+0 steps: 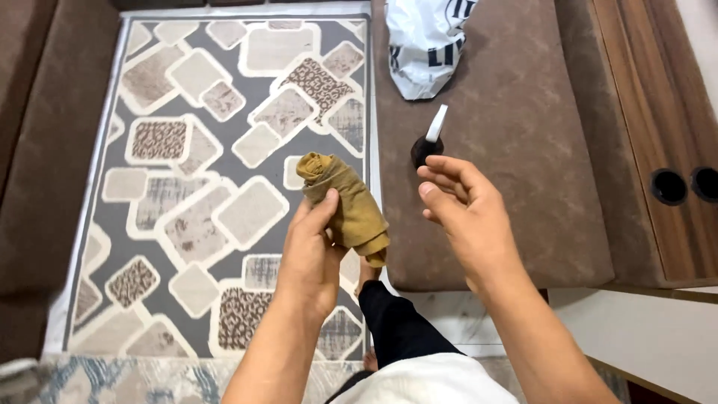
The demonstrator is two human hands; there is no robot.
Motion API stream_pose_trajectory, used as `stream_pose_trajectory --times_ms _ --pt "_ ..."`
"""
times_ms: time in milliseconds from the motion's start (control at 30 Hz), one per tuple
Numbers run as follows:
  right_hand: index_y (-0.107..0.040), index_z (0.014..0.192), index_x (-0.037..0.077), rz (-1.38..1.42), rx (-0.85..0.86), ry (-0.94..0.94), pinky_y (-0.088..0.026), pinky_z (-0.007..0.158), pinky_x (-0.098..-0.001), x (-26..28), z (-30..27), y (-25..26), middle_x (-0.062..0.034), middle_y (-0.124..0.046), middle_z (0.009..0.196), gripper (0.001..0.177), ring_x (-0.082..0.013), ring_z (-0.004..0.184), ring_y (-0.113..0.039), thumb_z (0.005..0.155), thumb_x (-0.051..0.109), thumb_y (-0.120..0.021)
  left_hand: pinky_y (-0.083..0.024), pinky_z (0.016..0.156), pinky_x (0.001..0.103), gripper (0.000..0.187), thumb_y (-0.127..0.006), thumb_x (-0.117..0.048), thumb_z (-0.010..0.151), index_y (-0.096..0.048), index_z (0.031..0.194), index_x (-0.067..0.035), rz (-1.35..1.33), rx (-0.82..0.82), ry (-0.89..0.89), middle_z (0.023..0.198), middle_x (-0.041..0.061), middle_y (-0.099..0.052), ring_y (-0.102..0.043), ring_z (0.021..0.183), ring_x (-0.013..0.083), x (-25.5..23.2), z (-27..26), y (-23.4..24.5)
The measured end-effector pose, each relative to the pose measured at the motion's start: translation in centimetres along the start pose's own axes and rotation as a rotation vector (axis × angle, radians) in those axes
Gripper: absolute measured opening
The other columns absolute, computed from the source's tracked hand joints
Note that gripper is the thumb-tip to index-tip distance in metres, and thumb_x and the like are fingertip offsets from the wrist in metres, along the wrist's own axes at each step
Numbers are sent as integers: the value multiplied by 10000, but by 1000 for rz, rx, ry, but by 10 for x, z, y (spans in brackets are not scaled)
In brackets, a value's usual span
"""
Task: Wiping various indoor surfaces including gold trim, light switches, and bathroom cabinets using a cloth and spray.
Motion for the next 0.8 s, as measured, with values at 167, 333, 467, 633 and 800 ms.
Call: stream_pose_trajectory --times_ms 167,333,467,633,800 --pt "-620 1341 74 -25 -97 -73 -540 841 -286 -9 88 7 -40 -707 1282 447 -126 1084 -662 907 171 -670 -467 984 398 430 -618 -309 923 -601 1325 -159 101 3 47 1246 2 -668 -605 1155 167 -42 79 -36" --pt "-640 1328 73 -91 -156 -92 -527 785 -313 -33 157 26 -63 -727 1255 440 -142 1016 -666 899 159 -688 -459 944 394 400 -619 -296 937 -611 1302 -133 155 57 57 1211 11 -689 -624 1105 173 -53 153 -60" --pt "-620 1342 97 -162 -250 -200 -537 853 -323 -54 192 40 -48 -716 1296 456 -150 1090 -674 899 176 -694 -471 954 391 392 -619 -282 932 -610 1296 -137 180 94 141 1205 13 -692 -632 1107 176 -58 197 -88" --pt "-552 1412 147 -256 -316 -374 -543 956 -372 -67 230 42 -43 -640 1408 564 -201 1203 -669 881 234 -722 -475 914 398 384 -600 -268 936 -617 1295 -131 339 111 293 1197 21 -701 -638 1088 190 -60 251 -119" --pt "-487 1475 173 -313 -425 -475 -536 987 -391 -107 276 41 -72 -581 1466 709 -239 1214 -656 832 290 -761 -511 931 385 378 -609 -229 939 -619 1292 -95 480 213 375 1182 50 -712 -663 1074 207 -54 322 -144"
Point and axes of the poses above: each hand's wrist, its own z-axis towards the middle knuckle, its own y-axis out of the back of the hand, x = y × z, the point moved 2 cm from there along z, towards the middle knuckle
